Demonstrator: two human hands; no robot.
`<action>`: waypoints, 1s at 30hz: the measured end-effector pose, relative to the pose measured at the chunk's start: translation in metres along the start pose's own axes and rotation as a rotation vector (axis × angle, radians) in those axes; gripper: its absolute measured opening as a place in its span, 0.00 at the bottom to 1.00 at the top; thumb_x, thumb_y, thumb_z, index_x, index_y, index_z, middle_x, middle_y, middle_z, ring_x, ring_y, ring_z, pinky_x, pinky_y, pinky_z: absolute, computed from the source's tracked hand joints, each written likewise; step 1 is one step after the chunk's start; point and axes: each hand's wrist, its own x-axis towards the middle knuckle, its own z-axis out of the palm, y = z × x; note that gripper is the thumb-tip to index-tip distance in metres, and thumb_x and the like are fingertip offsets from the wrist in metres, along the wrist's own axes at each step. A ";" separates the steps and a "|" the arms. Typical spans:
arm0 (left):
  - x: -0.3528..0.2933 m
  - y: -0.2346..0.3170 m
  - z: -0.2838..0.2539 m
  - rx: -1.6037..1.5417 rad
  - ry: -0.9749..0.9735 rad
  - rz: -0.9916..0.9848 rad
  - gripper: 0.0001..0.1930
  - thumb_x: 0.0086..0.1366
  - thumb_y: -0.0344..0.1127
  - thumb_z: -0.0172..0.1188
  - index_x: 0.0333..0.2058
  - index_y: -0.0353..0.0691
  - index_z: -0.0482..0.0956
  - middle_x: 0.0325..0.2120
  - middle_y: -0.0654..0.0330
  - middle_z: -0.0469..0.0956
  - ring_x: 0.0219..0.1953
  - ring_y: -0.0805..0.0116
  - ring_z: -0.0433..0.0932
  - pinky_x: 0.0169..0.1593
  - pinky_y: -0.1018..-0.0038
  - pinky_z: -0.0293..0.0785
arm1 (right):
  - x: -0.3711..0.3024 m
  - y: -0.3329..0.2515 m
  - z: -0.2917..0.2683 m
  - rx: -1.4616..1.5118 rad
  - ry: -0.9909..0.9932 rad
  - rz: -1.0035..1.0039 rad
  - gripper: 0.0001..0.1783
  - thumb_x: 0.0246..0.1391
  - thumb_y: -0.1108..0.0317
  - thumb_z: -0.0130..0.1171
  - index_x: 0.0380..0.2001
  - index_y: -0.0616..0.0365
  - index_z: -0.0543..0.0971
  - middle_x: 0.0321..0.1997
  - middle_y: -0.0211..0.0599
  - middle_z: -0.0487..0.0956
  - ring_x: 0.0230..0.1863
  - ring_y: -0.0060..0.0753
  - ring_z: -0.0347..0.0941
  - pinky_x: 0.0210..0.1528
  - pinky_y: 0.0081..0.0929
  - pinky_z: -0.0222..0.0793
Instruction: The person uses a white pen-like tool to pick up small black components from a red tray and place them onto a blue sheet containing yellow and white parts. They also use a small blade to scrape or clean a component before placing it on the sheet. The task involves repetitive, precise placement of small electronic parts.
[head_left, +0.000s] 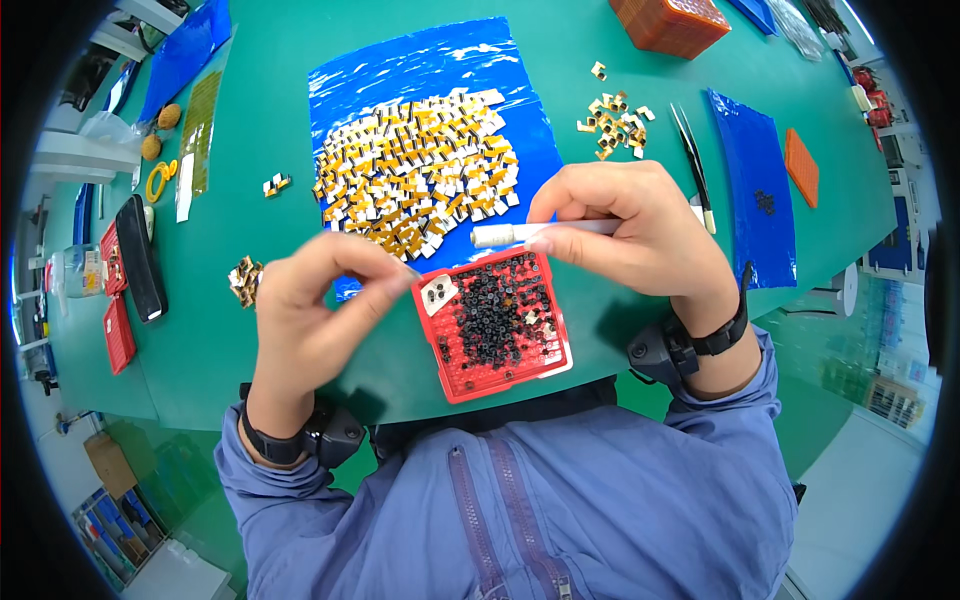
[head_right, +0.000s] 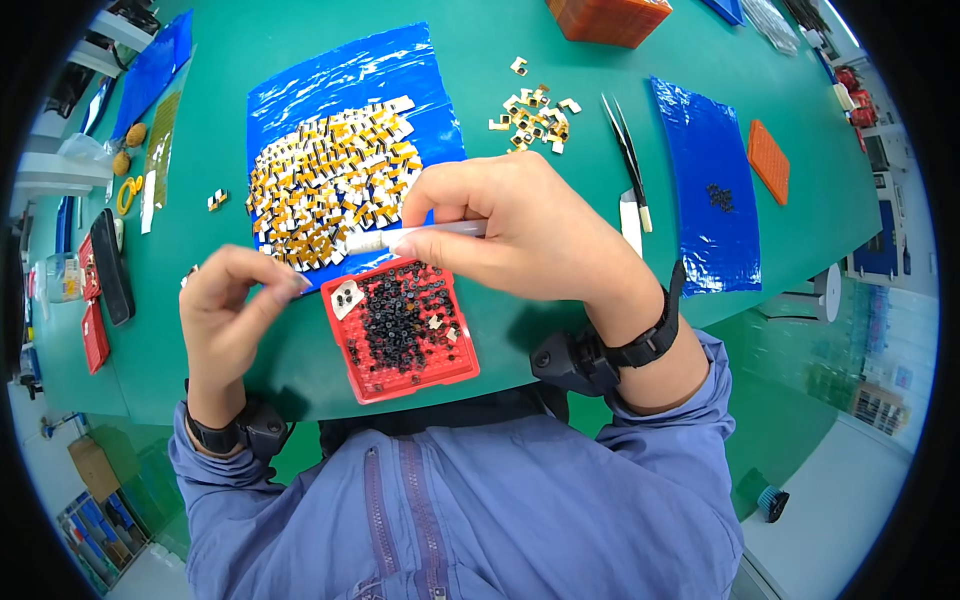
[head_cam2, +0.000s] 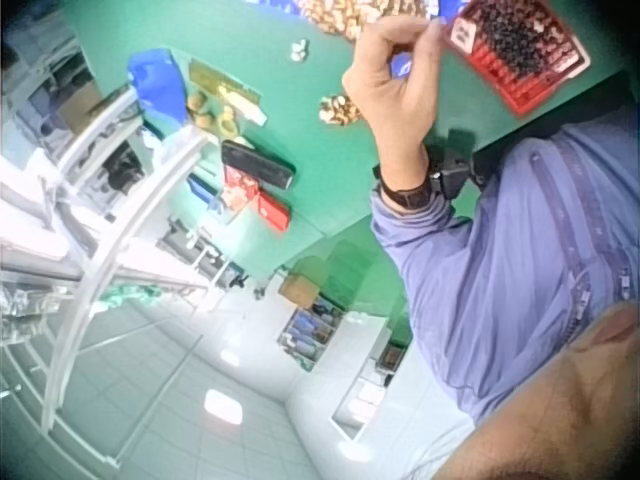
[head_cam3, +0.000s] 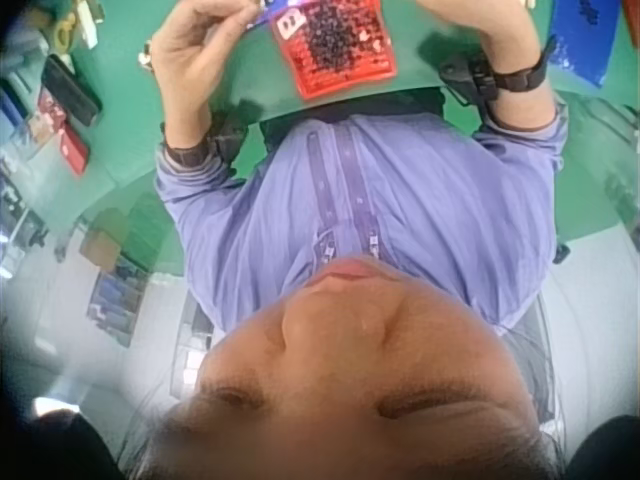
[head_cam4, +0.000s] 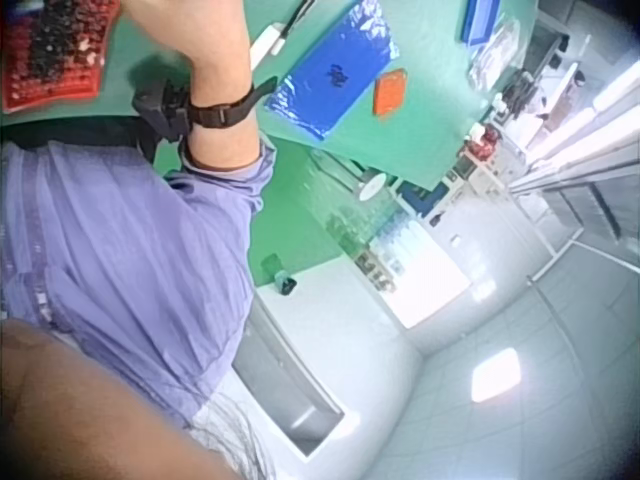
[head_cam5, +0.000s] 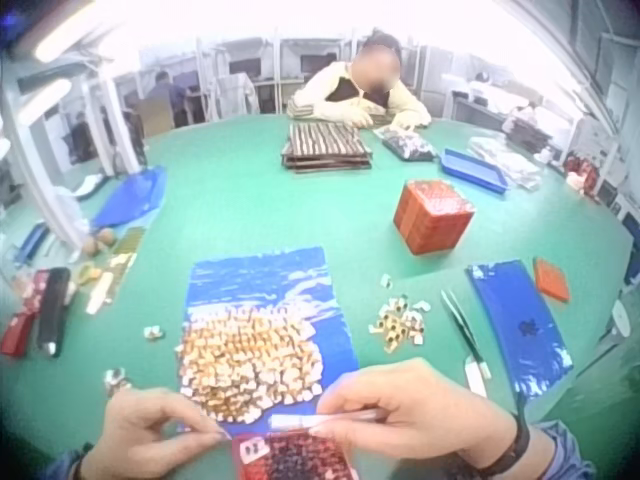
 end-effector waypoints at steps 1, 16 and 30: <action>0.002 0.000 -0.001 0.000 0.029 -0.051 0.02 0.55 0.21 0.60 0.28 0.32 0.77 0.25 0.60 0.78 0.29 0.75 0.76 0.34 0.80 0.70 | 0.000 0.001 0.000 0.006 0.015 -0.005 0.06 0.48 0.69 0.63 0.27 0.59 0.77 0.14 0.25 0.67 0.15 0.14 0.57 0.17 0.17 0.50; 0.025 -0.009 0.027 0.573 -0.063 0.142 0.05 0.51 0.31 0.65 0.26 0.40 0.77 0.35 0.57 0.70 0.43 0.58 0.67 0.47 0.65 0.62 | 0.006 0.015 0.004 0.020 0.060 -0.024 0.08 0.51 0.66 0.62 0.27 0.59 0.78 0.14 0.23 0.66 0.16 0.13 0.57 0.17 0.17 0.50; 0.024 -0.015 0.031 0.737 -0.013 0.153 0.07 0.50 0.31 0.65 0.28 0.39 0.76 0.32 0.57 0.67 0.40 0.59 0.65 0.46 0.66 0.61 | 0.006 0.014 0.000 -0.022 0.112 -0.062 0.11 0.50 0.61 0.61 0.25 0.58 0.77 0.13 0.34 0.70 0.14 0.26 0.64 0.18 0.25 0.59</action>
